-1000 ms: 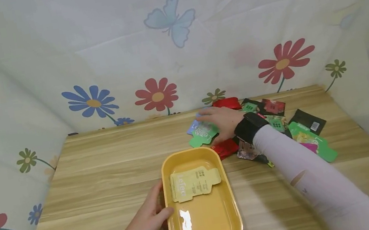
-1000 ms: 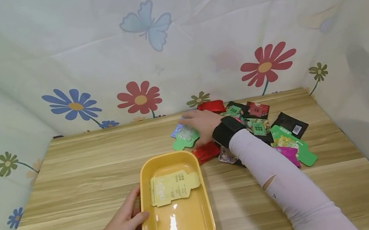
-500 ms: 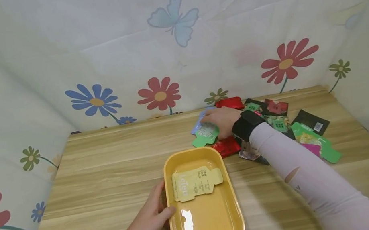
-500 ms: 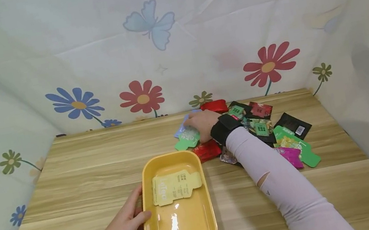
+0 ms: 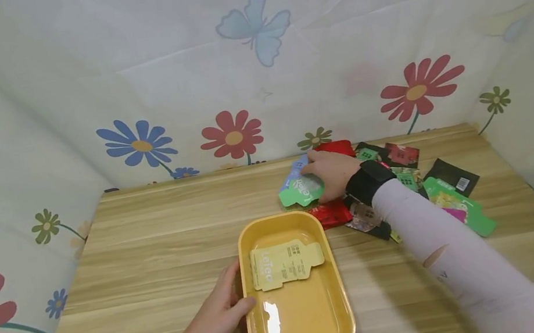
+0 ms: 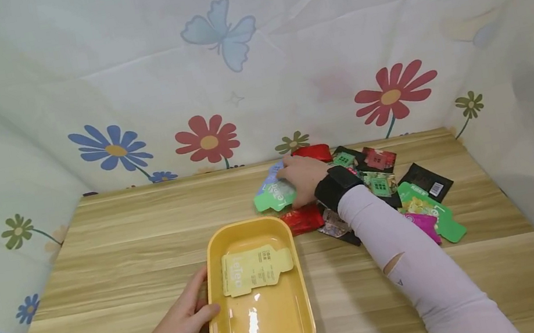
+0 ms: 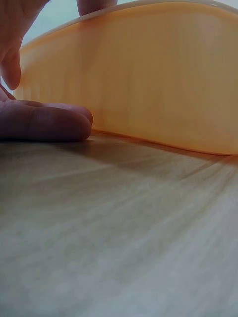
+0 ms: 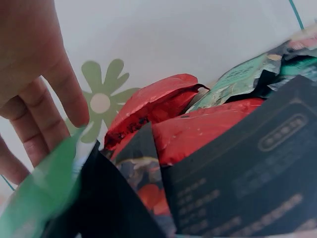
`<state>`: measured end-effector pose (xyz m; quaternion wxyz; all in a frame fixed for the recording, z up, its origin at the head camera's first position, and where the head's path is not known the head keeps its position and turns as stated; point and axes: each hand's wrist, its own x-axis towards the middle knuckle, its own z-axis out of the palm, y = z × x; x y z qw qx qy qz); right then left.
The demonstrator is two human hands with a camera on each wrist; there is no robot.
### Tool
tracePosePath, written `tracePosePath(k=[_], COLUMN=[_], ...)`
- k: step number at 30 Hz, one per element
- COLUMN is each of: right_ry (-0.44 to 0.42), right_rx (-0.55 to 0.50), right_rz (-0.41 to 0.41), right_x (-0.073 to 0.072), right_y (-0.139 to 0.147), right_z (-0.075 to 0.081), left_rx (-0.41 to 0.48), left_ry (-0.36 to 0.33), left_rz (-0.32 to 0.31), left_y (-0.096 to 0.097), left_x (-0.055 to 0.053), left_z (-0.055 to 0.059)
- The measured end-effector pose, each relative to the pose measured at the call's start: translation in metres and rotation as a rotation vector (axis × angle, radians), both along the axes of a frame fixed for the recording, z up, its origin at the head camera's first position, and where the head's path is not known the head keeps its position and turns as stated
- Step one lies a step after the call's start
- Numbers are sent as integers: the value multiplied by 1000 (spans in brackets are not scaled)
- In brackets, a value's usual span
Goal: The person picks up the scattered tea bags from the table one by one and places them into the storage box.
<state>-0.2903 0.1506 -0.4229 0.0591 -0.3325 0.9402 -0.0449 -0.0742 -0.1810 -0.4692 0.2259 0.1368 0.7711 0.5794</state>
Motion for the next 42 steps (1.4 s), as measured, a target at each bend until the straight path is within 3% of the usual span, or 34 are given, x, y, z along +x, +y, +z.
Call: tracePosePath(k=[8,18,23,27,35,42], right_ry=[48,141,178,185,151,119], right_rx=[-180,-331,-335,-330,-274,-207], right_rz=[-7,94,150,147,123,59], right_x=[28,102,135,154,170,166], right_y=[13,-16,-34,-42,-47,-22], right_z=[20,44,45,44,45,43], left_rx=[-38,-71,-48,-53,-104,-91], left_ry=[19,50,24,16,52,42], left_rz=[12,27,21,22,27,23], left_y=[0,0,0,0,0,1], left_x=[1,3,1,1,1,1], left_z=[0,5,2,0,-1,1])
